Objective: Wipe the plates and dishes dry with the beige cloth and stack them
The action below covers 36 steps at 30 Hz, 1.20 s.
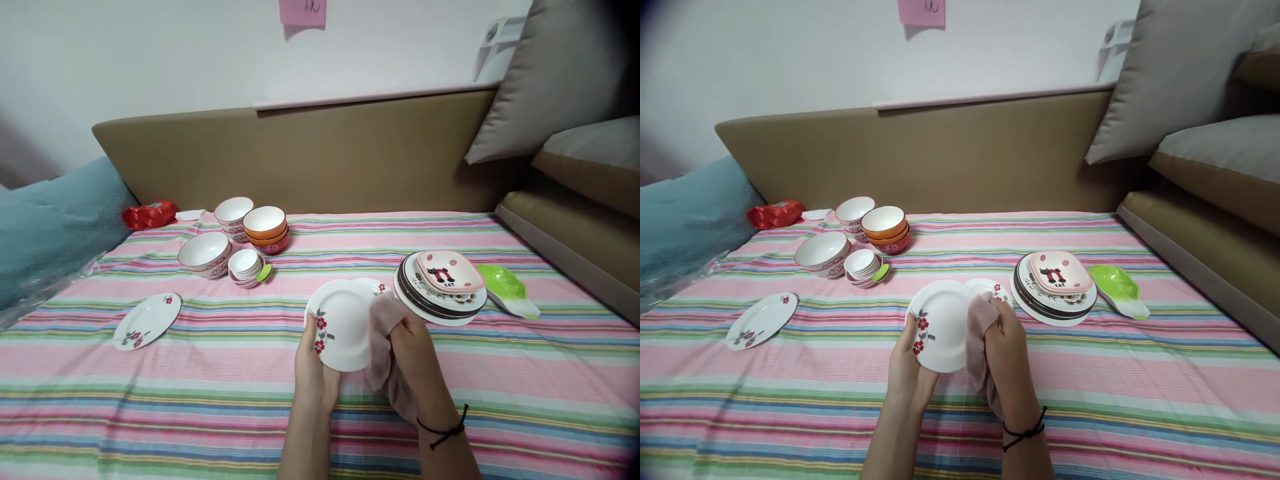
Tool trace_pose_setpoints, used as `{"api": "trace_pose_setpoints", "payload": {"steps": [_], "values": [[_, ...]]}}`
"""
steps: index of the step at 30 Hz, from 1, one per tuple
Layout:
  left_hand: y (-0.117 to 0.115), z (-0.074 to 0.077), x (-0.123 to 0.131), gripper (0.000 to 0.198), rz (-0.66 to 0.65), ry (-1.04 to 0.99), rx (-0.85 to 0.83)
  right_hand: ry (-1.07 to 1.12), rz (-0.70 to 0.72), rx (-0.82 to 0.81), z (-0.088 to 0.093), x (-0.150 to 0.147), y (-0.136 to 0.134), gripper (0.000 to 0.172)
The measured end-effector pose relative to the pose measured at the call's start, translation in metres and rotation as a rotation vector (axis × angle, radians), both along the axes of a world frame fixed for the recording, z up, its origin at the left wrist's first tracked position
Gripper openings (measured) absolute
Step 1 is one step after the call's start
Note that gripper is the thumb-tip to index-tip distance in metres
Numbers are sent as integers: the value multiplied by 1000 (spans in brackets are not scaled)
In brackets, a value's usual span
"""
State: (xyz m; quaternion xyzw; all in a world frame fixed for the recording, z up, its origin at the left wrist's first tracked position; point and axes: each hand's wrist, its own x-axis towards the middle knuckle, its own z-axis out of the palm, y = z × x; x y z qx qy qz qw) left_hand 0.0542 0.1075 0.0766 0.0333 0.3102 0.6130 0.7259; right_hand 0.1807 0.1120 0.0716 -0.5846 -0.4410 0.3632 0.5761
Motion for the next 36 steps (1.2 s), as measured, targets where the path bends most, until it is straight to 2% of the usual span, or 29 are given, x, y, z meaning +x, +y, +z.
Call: {"api": "trace_pose_setpoints", "payload": {"steps": [3,5,9,12,15,18,21,22,23,25,27,30,33,36], "values": [[0,-2,-3,36,54,24,21,-315,-167,-14,-5,13,5,31],[-1,-3,-3,34,75,57,54,-419,-251,-51,-5,16,6,35],[-5,-5,1,36,50,64,81,-381,-201,-133,-1,6,2,31],[-6,-5,5,37,51,60,86,-396,-19,-82,2,-8,1,33],[-5,-6,5,33,138,57,83,-444,223,137,1,-22,4,28],[-3,-5,0,31,191,8,68,-503,446,279,0,-34,5,37],[-1,-3,-11,39,252,-4,27,-438,719,291,2,-42,2,35],[0,-2,-15,41,281,7,25,-395,765,279,3,-42,1,32],[1,-1,-19,41,309,23,34,-362,760,271,3,-41,1,31],[1,-1,-24,37,326,54,92,-363,645,293,1,-38,3,32],[0,-2,-25,31,278,80,151,-426,557,368,-2,-35,6,36],[-2,-4,-22,32,173,85,171,-482,620,413,-3,-32,7,38],[-3,-4,-18,36,136,61,148,-433,711,343,6,-32,1,33],[-3,-1,-18,39,136,58,137,-401,605,255,12,-32,-4,28]]}}
